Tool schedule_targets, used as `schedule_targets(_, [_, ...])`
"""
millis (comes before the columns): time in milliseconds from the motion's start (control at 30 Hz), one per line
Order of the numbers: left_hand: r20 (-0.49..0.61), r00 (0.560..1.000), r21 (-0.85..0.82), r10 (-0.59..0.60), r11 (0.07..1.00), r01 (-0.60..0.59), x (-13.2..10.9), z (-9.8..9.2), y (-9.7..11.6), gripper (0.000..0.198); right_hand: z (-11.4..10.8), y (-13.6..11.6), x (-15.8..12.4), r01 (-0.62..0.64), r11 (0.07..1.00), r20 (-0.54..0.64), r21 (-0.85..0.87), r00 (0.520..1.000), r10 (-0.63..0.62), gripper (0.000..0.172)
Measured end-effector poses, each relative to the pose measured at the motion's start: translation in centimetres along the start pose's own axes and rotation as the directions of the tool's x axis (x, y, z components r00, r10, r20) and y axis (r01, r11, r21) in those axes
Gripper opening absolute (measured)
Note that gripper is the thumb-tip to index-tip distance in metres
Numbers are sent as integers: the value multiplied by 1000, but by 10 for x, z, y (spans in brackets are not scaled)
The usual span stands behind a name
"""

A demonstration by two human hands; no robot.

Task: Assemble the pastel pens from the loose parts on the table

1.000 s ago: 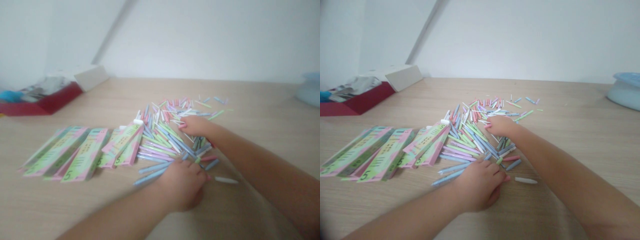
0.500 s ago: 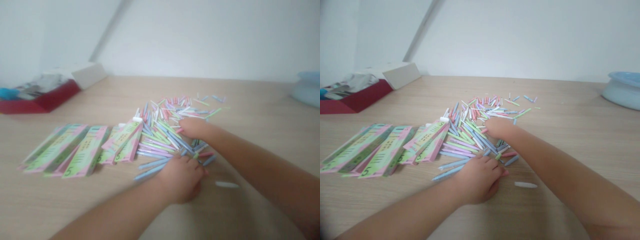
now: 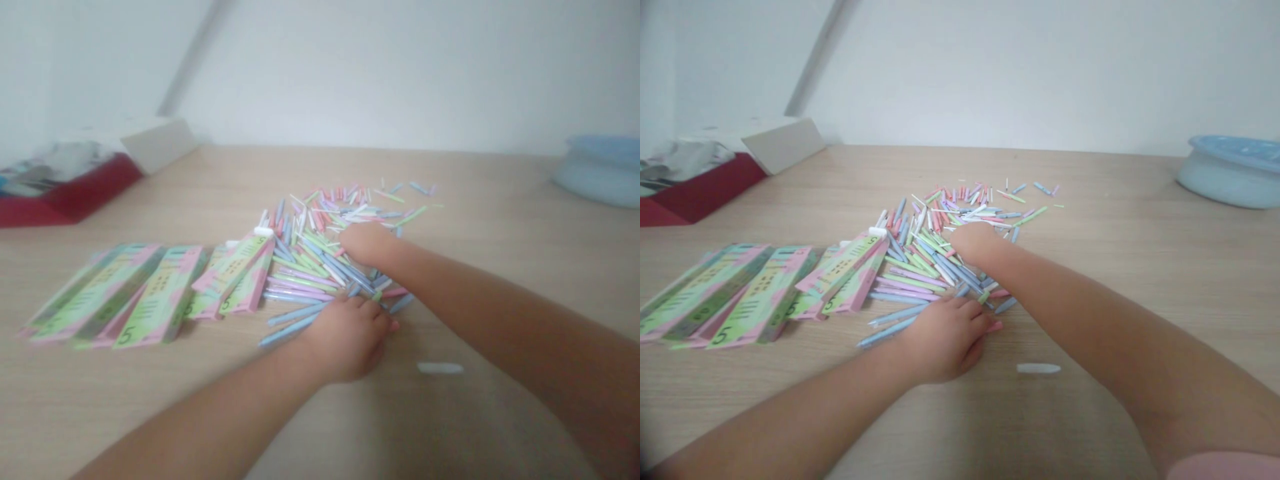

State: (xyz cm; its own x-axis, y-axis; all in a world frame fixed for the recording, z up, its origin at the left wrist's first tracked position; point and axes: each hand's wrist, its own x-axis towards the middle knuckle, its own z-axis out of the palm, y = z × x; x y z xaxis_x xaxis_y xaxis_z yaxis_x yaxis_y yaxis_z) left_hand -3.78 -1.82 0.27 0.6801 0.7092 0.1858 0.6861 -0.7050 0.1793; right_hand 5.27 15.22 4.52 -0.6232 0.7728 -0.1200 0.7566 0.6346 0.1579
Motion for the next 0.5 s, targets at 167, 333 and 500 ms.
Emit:
schedule_targets(167, [-12,1000,11,7,1000,-7,0,0,0,27,-15,8,-50,-166,986,-189,34,967,169,38])
schedule_targets(333, [-23,1000,29,11,1000,-10,0,0,0,29,11,18,-146,-226,934,-236,278,926,294,31])
schedule_targets(500, [-22,1000,24,17,1000,-16,-1,1,1,27,54,6,-234,-103,882,-167,460,966,199,37])
